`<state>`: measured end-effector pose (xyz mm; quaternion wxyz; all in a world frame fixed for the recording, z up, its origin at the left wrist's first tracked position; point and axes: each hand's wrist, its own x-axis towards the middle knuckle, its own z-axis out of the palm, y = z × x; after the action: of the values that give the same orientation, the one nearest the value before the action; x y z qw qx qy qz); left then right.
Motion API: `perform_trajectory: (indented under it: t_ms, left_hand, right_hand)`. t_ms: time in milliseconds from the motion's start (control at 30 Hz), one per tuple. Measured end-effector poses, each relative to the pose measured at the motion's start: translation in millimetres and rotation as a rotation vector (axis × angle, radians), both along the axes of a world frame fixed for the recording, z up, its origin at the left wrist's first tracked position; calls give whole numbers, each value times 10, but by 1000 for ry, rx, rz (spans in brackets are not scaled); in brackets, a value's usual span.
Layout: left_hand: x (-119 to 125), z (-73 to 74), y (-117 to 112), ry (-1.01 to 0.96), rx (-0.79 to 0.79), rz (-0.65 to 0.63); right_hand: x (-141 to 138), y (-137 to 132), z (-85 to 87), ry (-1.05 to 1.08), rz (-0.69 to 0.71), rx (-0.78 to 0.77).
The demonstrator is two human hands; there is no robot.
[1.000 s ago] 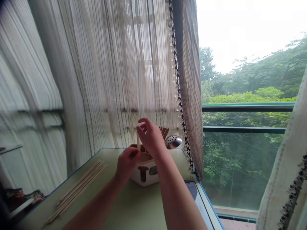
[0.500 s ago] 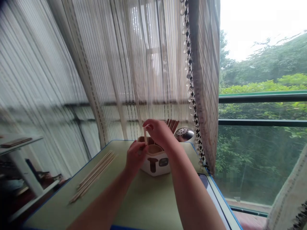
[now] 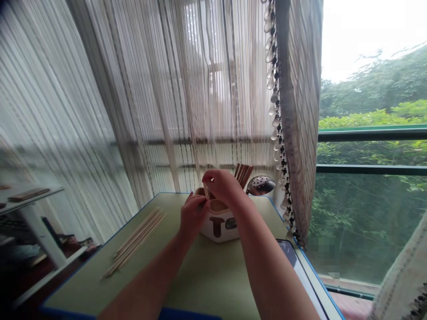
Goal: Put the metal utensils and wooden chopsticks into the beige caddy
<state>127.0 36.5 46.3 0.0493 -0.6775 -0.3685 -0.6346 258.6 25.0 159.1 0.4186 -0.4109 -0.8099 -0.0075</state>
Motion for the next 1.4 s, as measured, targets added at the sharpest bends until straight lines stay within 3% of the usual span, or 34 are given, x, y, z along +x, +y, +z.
perform_trajectory:
  t_ms: [667, 1033, 1233, 1333, 1400]
  left_hand:
    - [-40, 84, -44, -60, -141, -154]
    - [-32, 63, -24, -77, -87, 3]
    - [-50, 85, -68, -55, -38, 25]
    - [-217, 147, -31, -27, -7, 76]
    - [-462, 160, 31, 3, -33, 156]
  right_hand:
    - [-85, -13, -5, -33, 36, -26]
    - [-50, -61, 14, 47, 45, 29]
    - [-49, -150, 74, 70, 19, 54]
    - [-67, -185, 88, 139, 36, 119]
    - [-98, -202, 86, 247, 41, 184]
